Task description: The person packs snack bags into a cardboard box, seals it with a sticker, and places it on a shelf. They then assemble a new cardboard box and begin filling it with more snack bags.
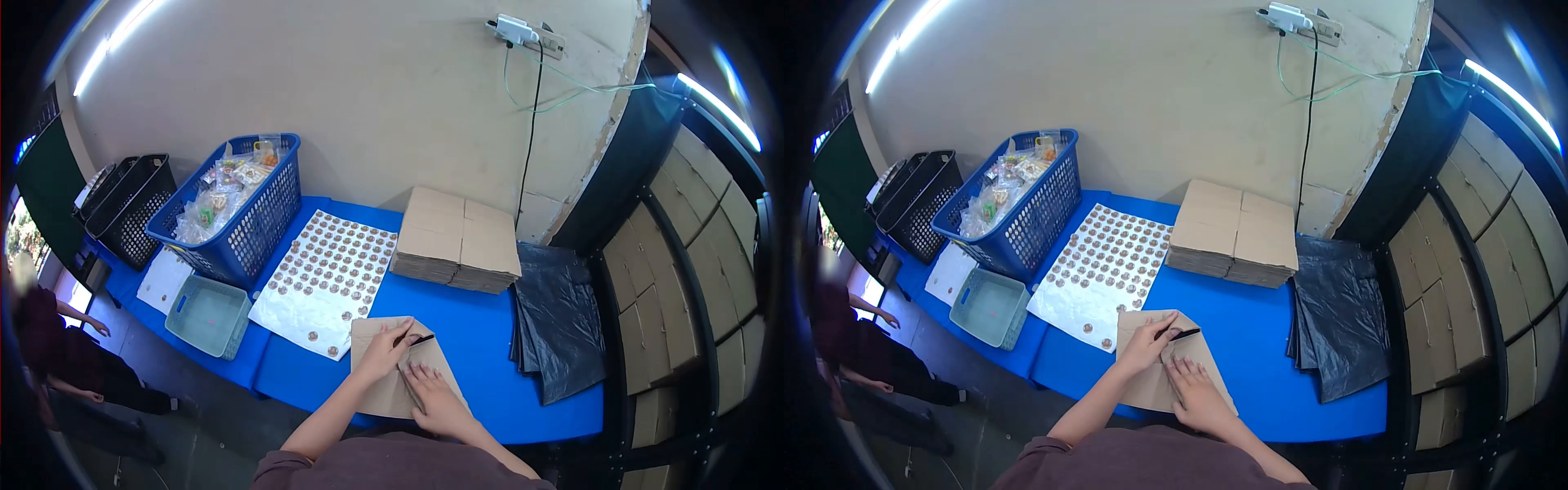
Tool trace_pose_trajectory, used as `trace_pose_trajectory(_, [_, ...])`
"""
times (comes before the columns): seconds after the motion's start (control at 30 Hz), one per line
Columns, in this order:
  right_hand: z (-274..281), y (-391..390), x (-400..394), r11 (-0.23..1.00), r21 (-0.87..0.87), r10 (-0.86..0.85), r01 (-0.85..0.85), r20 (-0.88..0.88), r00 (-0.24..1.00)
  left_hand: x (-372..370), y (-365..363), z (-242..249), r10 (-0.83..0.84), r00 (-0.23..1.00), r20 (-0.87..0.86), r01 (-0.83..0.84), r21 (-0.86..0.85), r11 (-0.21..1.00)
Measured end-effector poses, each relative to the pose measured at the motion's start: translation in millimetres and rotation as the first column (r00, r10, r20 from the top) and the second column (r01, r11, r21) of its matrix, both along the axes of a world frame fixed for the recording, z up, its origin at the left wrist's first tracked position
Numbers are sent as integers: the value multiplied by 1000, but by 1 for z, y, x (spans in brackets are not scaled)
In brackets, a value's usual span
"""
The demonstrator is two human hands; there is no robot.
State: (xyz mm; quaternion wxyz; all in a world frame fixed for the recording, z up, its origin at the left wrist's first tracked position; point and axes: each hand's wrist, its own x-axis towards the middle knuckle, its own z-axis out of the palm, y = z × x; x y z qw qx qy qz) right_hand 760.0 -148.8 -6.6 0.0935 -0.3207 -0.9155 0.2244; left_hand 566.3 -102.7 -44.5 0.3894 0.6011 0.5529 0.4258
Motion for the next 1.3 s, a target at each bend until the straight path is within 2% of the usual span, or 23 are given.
trace_pose_trajectory(0.1, [-16,11,0,997,-41,-66,64,-57,996,2,-6,-10,-37,992,-122,51,113,992])
trace_pose_trajectory(0.17, [-21,16,-4,995,18,-96,97,-33,995,4,-13,2,-53,984,-172,63,57,996])
trace_pose_trajectory(0.2, [-23,14,-7,976,159,-128,148,-131,983,5,-16,4,-45,972,-230,65,80,995])
trace_pose_trajectory(0.23, [-24,11,-4,976,157,-130,150,-131,983,7,-20,5,-34,958,-285,65,102,993])
trace_pose_trajectory(0.3, [-25,9,3,937,-237,-345,257,-503,793,9,-25,4,-33,936,-351,72,100,992])
trace_pose_trajectory(0.33, [-23,11,-1,923,-60,-314,380,-688,655,10,-27,3,-30,909,-416,79,101,992])
trace_pose_trajectory(0.37, [-20,14,-1,925,-58,-309,375,-688,656,15,-32,0,-25,909,-416,74,102,992])
trace_pose_trajectory(0.43, [-17,20,5,820,-141,-490,555,-674,553,27,-43,-9,60,740,-670,91,189,978])
trace_pose_trajectory(0.5, [-21,33,8,812,-132,-507,568,-642,575,27,-46,-10,32,742,-669,103,161,981])
trace_pose_trajectory(0.57, [-29,46,7,746,-331,-636,578,-609,473,26,-50,-4,-94,792,-603,220,138,966])
trace_pose_trajectory(0.63, [-38,55,13,757,-361,-644,544,-553,529,25,-53,10,-69,787,-613,217,170,961])
trace_pose_trajectory(0.7, [-39,64,12,805,-182,-573,565,-489,658,17,-47,19,-40,781,-623,215,208,954])
trace_pose_trajectory(0.73, [-41,67,13,805,-182,-572,565,-489,658,9,-45,20,61,805,-591,111,251,962])
trace_pose_trajectory(0.8, [-46,69,15,835,-392,-526,385,-364,769,-11,-41,20,166,816,-555,2,289,957])
trace_pose_trajectory(0.87, [-46,63,8,806,-489,-554,334,-426,715,-35,-37,15,321,833,-450,-266,184,946])
trace_pose_trajectory(0.9, [-48,60,5,771,-575,-588,274,-477,653,-43,-39,9,325,831,-452,-269,185,945])
trace_pose_trajectory(0.97, [-57,56,6,762,-580,-609,289,-488,625,-53,-49,-5,355,923,-149,-343,98,934])
trace_pose_trajectory(1.03, [-67,51,11,754,-584,-627,301,-503,595,-55,-65,-24,350,917,-189,-352,28,936])
trace_pose_trajectory(1.1, [-69,49,20,644,-590,-736,487,-306,603,-55,-75,-45,336,930,-151,-361,-199,911])
trace_pose_trajectory(1.13, [-65,52,23,647,-592,-733,481,-310,605,-53,-74,-47,340,927,-155,-367,-197,909])
trace_pose_trajectory(1.2, [-47,53,26,503,-700,-769,506,-95,632,-36,-79,-29,234,952,198,-169,-297,940])
trace_pose_trajectory(1.23, [-41,55,25,497,-705,-770,506,-89,632,-34,-76,-23,235,952,195,-169,-305,937])
trace_pose_trajectory(1.3, [-26,62,29,634,-624,-762,456,-406,504,-28,-68,-6,212,941,264,-202,-64,977])
